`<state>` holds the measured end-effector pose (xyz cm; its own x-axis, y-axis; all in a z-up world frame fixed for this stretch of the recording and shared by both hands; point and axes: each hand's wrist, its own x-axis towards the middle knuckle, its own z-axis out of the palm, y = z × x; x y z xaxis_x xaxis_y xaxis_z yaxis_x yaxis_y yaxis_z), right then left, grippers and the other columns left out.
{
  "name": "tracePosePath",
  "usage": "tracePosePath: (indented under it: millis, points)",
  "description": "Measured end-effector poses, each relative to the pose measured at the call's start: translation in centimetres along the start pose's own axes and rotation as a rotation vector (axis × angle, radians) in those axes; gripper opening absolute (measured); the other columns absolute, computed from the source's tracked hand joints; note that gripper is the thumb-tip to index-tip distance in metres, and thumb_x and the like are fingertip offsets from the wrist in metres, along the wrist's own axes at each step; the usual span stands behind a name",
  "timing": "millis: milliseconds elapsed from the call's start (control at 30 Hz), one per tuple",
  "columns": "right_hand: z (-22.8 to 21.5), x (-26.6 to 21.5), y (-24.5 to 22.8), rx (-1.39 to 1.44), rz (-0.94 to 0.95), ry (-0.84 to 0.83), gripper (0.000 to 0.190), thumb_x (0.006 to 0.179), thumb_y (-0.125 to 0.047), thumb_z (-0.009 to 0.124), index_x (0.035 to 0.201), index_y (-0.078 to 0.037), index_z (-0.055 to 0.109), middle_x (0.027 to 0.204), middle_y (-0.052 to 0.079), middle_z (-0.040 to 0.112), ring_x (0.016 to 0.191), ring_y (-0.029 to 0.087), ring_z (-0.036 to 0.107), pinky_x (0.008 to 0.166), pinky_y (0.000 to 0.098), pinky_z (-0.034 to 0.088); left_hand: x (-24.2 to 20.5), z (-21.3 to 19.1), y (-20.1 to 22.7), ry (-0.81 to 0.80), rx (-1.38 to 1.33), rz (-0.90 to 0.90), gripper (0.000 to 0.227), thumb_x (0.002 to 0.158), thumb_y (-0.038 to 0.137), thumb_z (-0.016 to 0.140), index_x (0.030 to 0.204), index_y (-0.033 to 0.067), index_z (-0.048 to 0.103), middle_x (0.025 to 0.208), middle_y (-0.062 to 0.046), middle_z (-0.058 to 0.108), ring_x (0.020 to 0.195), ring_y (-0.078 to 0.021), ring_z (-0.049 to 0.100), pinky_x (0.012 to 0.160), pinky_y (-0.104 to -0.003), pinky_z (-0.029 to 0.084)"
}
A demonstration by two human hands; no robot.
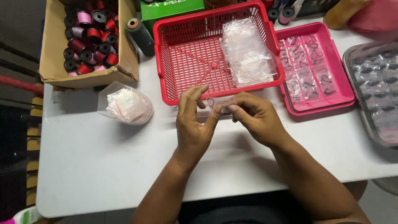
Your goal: The person places small metal hooks into clear plastic bags and ties them with red string. The person then places the tied bags into a pink tray. The person repeats this process with additional hooks and bags.
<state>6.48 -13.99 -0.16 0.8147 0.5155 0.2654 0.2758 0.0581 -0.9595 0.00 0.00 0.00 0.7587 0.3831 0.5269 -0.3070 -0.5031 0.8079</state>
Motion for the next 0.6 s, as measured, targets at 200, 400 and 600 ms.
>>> tracePosePath:
  millis: [200, 400, 600]
  points:
    - [-0.6, 0.2, -0.5, -0.008, 0.102, 0.005, 0.015, 0.080, -0.004, 0.062, 0.095, -0.001, 0.066, 0.061, 0.008, 0.058, 0.057, 0.011, 0.052, 0.050, 0.0240, 0.047, 0.3, 0.0, 0.3, -0.128, -0.174, -0.169, 0.011, 0.081, 0.018, 0.065, 0.086, 0.0092, 0.063, 0.090, -0.007, 0.063, 0.071, -0.0158, 0.056, 0.059, -0.024, 0.039]
    - [-1.2, 0.2, -0.4, -0.038, 0.061, 0.028, 0.008, 0.079, -0.002, 0.064, 0.087, -0.001, 0.064, 0.059, 0.008, 0.055, 0.057, 0.012, 0.050, 0.052, 0.0259, 0.045, 0.3, 0.3, 0.3, -0.174, -0.178, -0.200, 0.007, 0.079, 0.017, 0.067, 0.080, 0.0123, 0.063, 0.085, -0.004, 0.067, 0.074, -0.0144, 0.060, 0.059, -0.022, 0.040]
    - [-1.7, 0.1, -0.5, -0.159, 0.058, 0.001, 0.003, 0.080, -0.006, 0.064, 0.082, -0.004, 0.065, 0.054, 0.009, 0.056, 0.051, 0.013, 0.048, 0.049, 0.0263, 0.043, 0.4, 0.1, 0.7, -0.198, -0.182, -0.215, 0.007, 0.081, 0.015, 0.066, 0.080, 0.0093, 0.062, 0.084, -0.008, 0.066, 0.073, -0.0174, 0.060, 0.058, -0.024, 0.042]
